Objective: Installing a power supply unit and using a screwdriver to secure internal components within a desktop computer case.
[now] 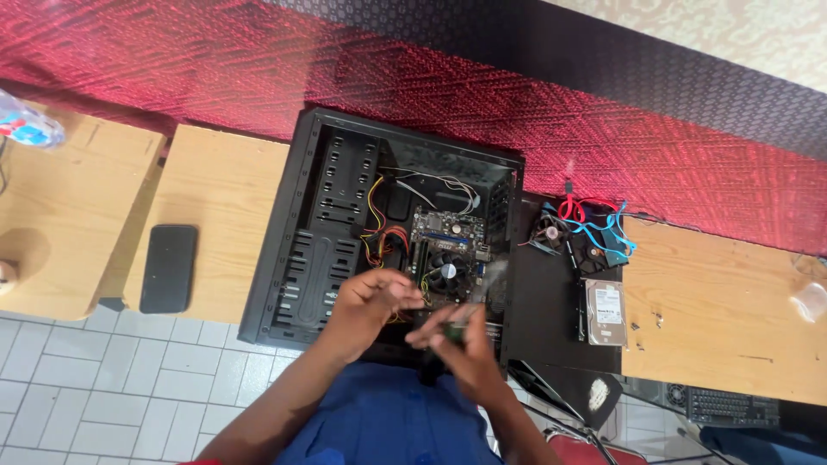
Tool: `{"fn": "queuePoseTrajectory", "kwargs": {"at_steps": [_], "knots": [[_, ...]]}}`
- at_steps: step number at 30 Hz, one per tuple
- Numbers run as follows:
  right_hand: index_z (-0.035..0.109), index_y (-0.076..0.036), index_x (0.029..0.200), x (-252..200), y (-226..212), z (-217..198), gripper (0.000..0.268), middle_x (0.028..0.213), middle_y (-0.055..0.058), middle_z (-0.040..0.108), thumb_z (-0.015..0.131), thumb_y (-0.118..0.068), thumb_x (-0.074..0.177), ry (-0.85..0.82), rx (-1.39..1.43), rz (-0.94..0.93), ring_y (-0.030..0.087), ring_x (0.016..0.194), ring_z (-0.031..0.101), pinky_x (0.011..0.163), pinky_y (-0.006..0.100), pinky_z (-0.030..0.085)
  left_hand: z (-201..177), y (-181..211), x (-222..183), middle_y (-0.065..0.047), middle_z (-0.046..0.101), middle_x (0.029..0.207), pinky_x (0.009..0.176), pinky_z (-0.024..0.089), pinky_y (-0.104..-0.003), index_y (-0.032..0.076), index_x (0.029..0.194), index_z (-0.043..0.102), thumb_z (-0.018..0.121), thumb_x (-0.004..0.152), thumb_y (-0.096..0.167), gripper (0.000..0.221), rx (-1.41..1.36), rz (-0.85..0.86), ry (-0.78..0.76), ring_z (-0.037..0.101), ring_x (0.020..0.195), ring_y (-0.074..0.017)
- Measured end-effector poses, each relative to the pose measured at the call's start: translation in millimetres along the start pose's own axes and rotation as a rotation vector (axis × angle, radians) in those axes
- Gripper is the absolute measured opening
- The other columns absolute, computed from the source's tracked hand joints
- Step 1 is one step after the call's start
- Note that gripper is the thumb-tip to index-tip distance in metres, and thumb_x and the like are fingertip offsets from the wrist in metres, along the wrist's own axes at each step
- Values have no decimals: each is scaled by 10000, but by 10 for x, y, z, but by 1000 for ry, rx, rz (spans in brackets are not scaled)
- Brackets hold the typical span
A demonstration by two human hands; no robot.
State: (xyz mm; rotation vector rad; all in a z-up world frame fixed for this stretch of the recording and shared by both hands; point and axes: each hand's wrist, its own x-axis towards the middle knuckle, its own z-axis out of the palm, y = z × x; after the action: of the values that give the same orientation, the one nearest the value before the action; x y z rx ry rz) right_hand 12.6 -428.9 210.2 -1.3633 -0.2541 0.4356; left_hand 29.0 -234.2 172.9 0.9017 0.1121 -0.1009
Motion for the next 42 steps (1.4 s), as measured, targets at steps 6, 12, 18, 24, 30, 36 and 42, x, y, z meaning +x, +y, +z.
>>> {"fn": "queuePoseTrajectory", "kwargs": {"at_steps": [6,12,18,24,30,36,42], "knots": [[688,-81,1102,13,93,50,277,913,3,784,703,-314,953,2,-564,-114,122,729,773,769,296,592,-54,298,58,-87,681,994,1035,554,-585,37,1018,637,656,1008,213,177,-543,-148,-162,704,1061,-297],[697,-55,1245,-17,18,-64,380,1074,58,812,731,-277,939,-20,-727,-172,224,1013,785,925,370,600,-76,421,34,-101,648,986,1079,507,-661,10,1011,670,634,1018,178,172,-496,-116,-150,704,1062,-328],[704,-56,1214,-43,15,-109,350,1044,51,824,741,-256,928,-23,-718,-181,218,997,797,934,352,594,-91,447,42,-246,721,970,1030,538,-693,-30,1014,696,700,979,184,217,-426,-96,-181,721,1035,-374],[695,-55,1232,-35,3,-75,374,1010,34,825,721,-297,948,-35,-693,-218,195,935,806,867,337,618,-82,553,49,-283,726,974,974,585,-673,-33,1013,707,712,971,152,190,-355,-86,-174,741,998,-415],[680,-48,1276,-61,-1,-102,410,1049,48,816,709,-304,957,-60,-730,-225,232,1007,788,950,359,602,-170,583,34,-292,747,928,837,672,-581,-51,981,713,713,946,97,153,-152,-96,-85,775,923,-467],[682,-56,1283,-79,12,-78,422,1042,43,826,706,-319,954,-63,-678,-159,224,1017,793,942,368,604,-215,532,-7,-312,747,952,817,678,-558,-47,1005,708,734,934,137,198,-172,-102,-57,773,947,-465],[693,-86,1282,-88,1,-81,425,1049,45,824,713,-344,945,-53,-702,-127,221,1005,792,914,362,607,-227,478,-52,-287,750,946,829,673,-565,-32,1004,710,732,937,144,190,-171,-91,-32,776,946,-438]]}}
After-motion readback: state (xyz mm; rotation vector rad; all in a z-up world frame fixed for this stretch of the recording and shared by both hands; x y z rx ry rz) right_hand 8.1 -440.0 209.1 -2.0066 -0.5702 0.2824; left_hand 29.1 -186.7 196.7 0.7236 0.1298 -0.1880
